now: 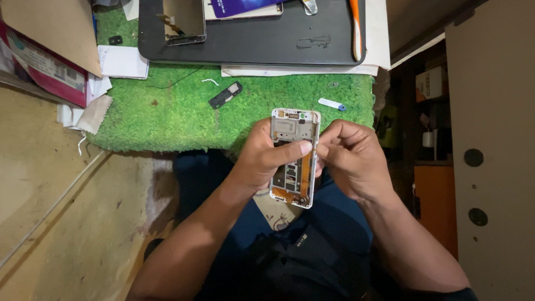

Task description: The person works on a disassembled white smartphone, peeling and repositioning an orange ribbon cable and applying adhesive tape to the phone frame. The person handles the phone body and internal components by hand.

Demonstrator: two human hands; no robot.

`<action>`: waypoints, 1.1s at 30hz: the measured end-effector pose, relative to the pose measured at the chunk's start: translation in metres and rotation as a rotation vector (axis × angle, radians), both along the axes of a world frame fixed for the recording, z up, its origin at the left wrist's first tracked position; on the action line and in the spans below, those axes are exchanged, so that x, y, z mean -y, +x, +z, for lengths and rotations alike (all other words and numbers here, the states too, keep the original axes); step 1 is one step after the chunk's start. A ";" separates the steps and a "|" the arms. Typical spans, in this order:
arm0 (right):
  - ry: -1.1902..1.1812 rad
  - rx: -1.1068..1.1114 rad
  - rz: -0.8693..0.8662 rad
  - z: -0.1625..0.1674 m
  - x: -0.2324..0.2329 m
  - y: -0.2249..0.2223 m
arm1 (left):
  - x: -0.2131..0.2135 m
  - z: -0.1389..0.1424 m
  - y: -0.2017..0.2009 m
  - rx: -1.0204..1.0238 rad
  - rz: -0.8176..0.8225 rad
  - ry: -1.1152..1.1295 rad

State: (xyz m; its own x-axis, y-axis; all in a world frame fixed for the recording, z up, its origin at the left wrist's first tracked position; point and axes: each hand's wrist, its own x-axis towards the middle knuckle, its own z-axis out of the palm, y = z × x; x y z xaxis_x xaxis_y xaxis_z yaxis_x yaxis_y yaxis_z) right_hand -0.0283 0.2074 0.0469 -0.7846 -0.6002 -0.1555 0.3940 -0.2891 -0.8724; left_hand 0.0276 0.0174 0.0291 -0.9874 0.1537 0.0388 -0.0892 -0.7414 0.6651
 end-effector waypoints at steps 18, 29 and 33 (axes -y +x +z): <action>0.031 0.067 0.014 0.004 0.001 0.000 | 0.001 0.002 0.001 0.003 -0.009 0.011; -0.003 0.089 0.121 0.004 -0.005 -0.005 | 0.001 0.001 0.001 -0.014 -0.056 0.027; 0.012 0.127 0.128 0.004 -0.005 -0.006 | 0.000 0.000 0.002 -0.010 -0.079 0.028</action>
State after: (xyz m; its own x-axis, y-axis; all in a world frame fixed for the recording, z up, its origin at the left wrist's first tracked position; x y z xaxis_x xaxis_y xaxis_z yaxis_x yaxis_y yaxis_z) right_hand -0.0346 0.2126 0.0508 -0.6753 -0.6914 -0.2567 0.5345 -0.2189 -0.8163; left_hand 0.0296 0.0171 0.0293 -0.9718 0.2296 0.0541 -0.1414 -0.7507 0.6453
